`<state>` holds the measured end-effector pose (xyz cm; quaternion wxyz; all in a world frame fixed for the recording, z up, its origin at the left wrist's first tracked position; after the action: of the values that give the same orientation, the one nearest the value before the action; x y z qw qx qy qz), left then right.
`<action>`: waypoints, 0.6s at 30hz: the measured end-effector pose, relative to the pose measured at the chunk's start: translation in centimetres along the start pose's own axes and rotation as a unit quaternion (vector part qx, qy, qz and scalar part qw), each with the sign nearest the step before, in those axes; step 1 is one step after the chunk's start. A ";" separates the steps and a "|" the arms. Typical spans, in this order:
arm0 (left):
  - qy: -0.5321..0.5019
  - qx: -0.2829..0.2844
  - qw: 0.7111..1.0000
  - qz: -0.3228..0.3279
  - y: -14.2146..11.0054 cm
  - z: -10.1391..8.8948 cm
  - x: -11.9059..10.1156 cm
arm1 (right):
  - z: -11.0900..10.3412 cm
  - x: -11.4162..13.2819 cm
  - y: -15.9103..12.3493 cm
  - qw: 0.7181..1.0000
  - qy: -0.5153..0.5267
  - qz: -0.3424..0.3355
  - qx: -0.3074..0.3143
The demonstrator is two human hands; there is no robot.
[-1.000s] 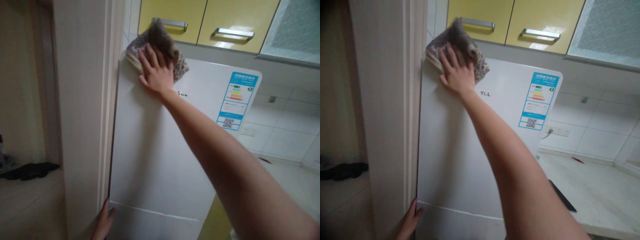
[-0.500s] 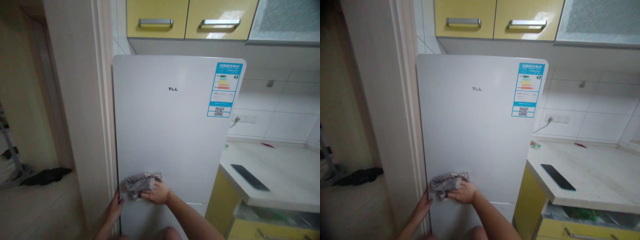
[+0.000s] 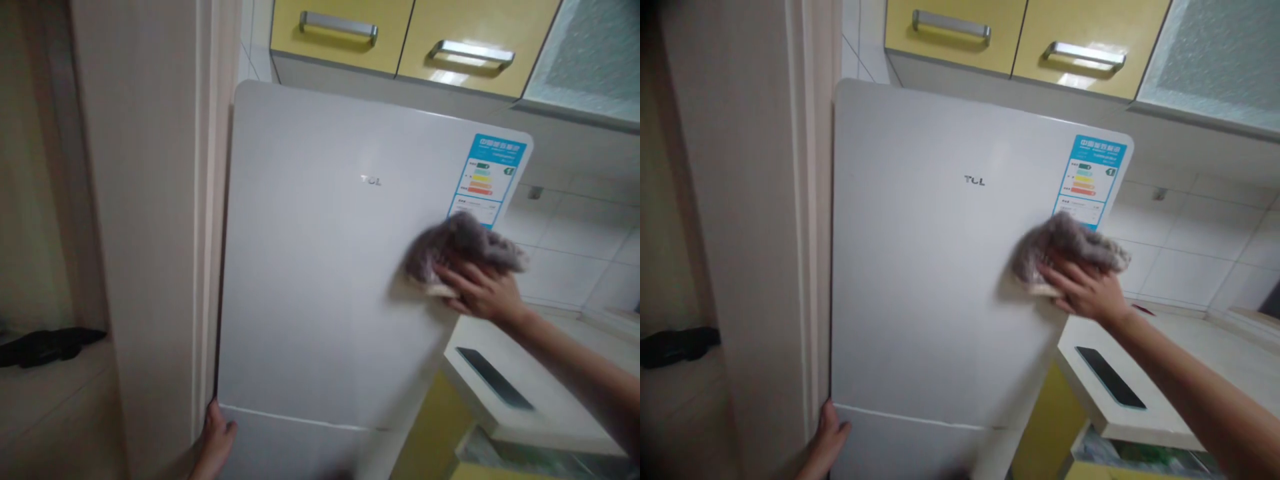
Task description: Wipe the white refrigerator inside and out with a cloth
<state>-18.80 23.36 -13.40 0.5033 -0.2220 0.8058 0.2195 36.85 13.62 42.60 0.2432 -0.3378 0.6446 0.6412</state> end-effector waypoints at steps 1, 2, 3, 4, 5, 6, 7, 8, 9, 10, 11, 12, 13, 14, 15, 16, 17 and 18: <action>0.000 0.000 1.000 -0.004 0.0 0.2 0.2 | 0.1 -1.9 4.2 0.997 -0.045 0.044 -0.055; 0.000 0.002 1.000 -0.005 0.0 0.3 0.3 | 0.1 -3.1 8.3 0.988 -0.077 0.084 -0.104; 0.001 0.004 1.000 -0.003 0.0 0.3 0.4 | 0.4 -3.8 12.3 0.979 -0.093 0.128 -0.127; 0.000 0.007 1.000 -0.001 0.0 0.3 0.5 | 0.9 -4.1 16.0 0.973 -0.097 0.165 -0.128; 0.000 0.010 1.000 0.002 0.0 0.2 0.6 | 1.5 -4.0 19.4 0.970 -0.090 0.192 -0.116; -0.002 0.011 1.000 0.006 0.0 0.0 0.7 | 2.3 -3.6 22.4 0.971 -0.072 0.214 -0.085; -0.004 0.011 1.000 0.009 0.0 -0.2 0.8 | 2.5 -2.9 25.0 0.970 -0.060 0.219 -0.089; -0.007 0.010 1.000 0.013 0.0 -0.4 0.9 | 2.8 -2.0 27.2 0.971 -0.051 0.218 -0.085; -0.011 0.009 1.000 0.016 0.0 -0.6 0.9 | 3.1 -1.1 29.0 0.972 -0.043 0.214 -0.081; -0.016 0.008 1.000 0.020 0.0 -0.7 0.9 | 3.5 -0.1 30.3 0.975 -0.035 0.205 -0.075; -0.021 0.006 0.999 0.023 0.0 -0.9 0.8 | 4.1 1.0 31.3 0.979 -0.024 0.194 -0.061; -0.026 0.004 0.999 0.026 -0.1 -1.0 0.6 | 4.8 2.2 32.0 0.983 -0.007 0.180 -0.042; -0.031 0.002 0.999 0.030 -0.1 -1.1 0.5 | 5.5 3.5 32.4 0.986 0.014 0.165 -0.026; -0.035 -0.001 0.999 0.034 -0.1 -1.3 0.2 | 6.2 5.0 32.5 0.988 0.041 0.147 -0.013; -0.038 -0.003 0.999 0.037 0.0 -1.5 0.0 | 6.8 6.7 32.3 0.990 0.071 0.124 0.001; -0.039 -0.005 0.998 0.039 0.0 -1.7 -0.2 | 7.3 8.5 31.9 0.990 0.101 0.101 0.014; -0.040 -0.006 0.998 0.040 0.1 -1.9 -0.5 | 7.8 10.6 31.2 0.988 0.131 0.076 0.026; -0.039 -0.006 0.998 0.042 0.1 -2.2 -0.7 | 8.1 12.9 30.3 0.985 0.163 0.046 0.041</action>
<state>-20.16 22.29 -11.87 0.5233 -0.1827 0.7927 0.2537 4.81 18.54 52.54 0.1190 -0.3972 0.7165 0.5610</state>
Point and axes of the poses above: each hand's wrist, its own y-axis towards the middle knuckle, its own z-axis out of the palm, x = y × z, the point moved 7 cm from there along y, towards the middle knuckle, and after that the axes turned 11 degrees about -x, right-handed, at the moved point
